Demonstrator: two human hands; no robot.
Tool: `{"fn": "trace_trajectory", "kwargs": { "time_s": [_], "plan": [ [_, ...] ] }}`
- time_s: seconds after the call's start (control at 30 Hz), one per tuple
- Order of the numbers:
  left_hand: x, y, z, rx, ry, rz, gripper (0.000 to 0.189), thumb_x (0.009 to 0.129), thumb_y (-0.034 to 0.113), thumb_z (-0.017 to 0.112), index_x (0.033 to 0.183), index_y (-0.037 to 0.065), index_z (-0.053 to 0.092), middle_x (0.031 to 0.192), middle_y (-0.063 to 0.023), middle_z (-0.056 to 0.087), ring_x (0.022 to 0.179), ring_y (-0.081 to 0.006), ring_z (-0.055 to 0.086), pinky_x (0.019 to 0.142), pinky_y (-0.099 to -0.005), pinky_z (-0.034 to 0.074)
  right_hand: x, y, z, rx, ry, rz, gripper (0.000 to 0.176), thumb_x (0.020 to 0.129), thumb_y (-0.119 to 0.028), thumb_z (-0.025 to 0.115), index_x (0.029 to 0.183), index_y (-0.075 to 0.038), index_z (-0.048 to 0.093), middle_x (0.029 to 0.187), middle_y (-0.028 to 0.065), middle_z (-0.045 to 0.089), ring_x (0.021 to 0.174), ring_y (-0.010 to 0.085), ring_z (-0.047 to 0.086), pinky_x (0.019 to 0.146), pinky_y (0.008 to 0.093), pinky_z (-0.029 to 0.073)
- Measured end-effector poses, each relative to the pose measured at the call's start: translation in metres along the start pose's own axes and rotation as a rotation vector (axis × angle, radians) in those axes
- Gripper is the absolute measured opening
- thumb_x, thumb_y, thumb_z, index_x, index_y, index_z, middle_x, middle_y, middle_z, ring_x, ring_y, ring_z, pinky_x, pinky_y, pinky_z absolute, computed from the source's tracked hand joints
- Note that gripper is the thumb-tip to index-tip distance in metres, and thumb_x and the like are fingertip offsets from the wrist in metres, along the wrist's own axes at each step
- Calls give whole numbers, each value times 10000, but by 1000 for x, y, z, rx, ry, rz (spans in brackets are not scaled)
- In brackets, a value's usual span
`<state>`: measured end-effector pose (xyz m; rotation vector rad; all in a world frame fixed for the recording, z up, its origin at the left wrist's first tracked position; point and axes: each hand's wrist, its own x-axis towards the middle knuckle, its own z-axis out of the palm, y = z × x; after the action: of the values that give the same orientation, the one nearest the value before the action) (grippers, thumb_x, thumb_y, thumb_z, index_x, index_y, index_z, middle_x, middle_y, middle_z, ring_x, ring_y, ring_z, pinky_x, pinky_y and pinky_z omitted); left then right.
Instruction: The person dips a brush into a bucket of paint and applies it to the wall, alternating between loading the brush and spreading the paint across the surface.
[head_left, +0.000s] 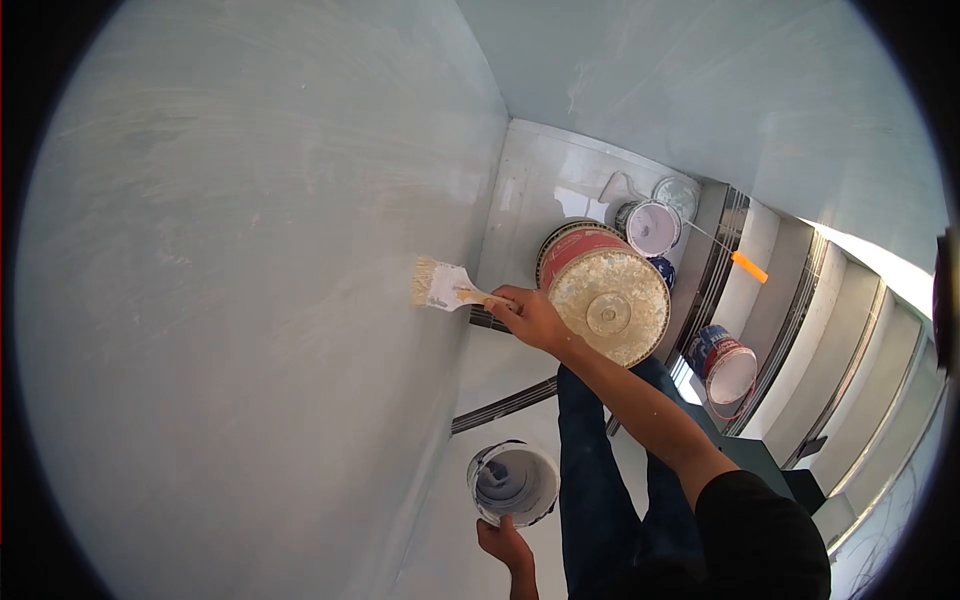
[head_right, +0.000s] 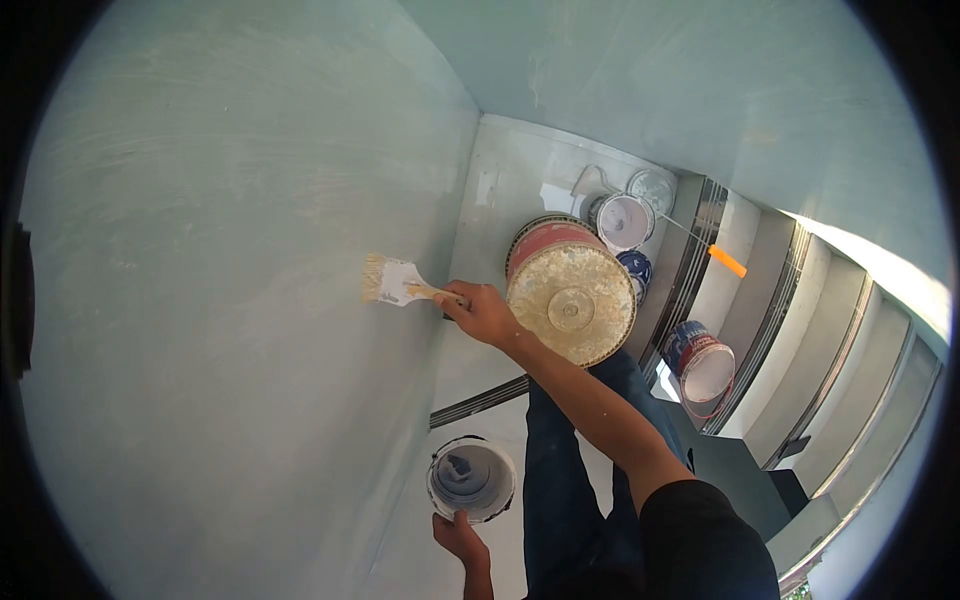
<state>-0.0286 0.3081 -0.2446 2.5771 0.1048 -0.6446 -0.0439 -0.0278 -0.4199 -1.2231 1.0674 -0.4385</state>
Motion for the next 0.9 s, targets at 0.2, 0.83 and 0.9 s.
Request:
{"fn": "trace_trajectory", "kwargs": {
  "time_s": [0.2, 0.83, 0.9],
  "plan": [
    [-3, -2, -1, -13, 0, -38, 151, 721, 24, 621, 757, -41, 490, 764, -95, 573, 713, -169, 534, 703, -325, 460, 43, 107, 5, -502, 63, 244, 319, 905, -279, 587, 926, 22, 689, 858, 263, 688, 808, 442, 669, 743, 496, 539],
    [2, -5, 4, -159, 3, -163, 207, 741, 16, 595, 914, -95, 570, 950, -150, 654, 860, -210, 612, 834, -327, 475, -20, -56, 27, -104, 5, 19, 249, 943, -172, 577, 824, 45, 600, 617, 225, 571, 552, 380, 593, 557, 432, 479],
    [2, -4, 2, -134, -13, -166, 219, 743, 16, 593, 931, -95, 576, 962, -152, 657, 869, -210, 613, 835, -330, 478, -58, -114, 15, -27, -77, -1, 209, 968, -191, 591, 929, 13, 618, 587, 149, 553, 468, 260, 554, 461, 357, 414]
  ]
}}
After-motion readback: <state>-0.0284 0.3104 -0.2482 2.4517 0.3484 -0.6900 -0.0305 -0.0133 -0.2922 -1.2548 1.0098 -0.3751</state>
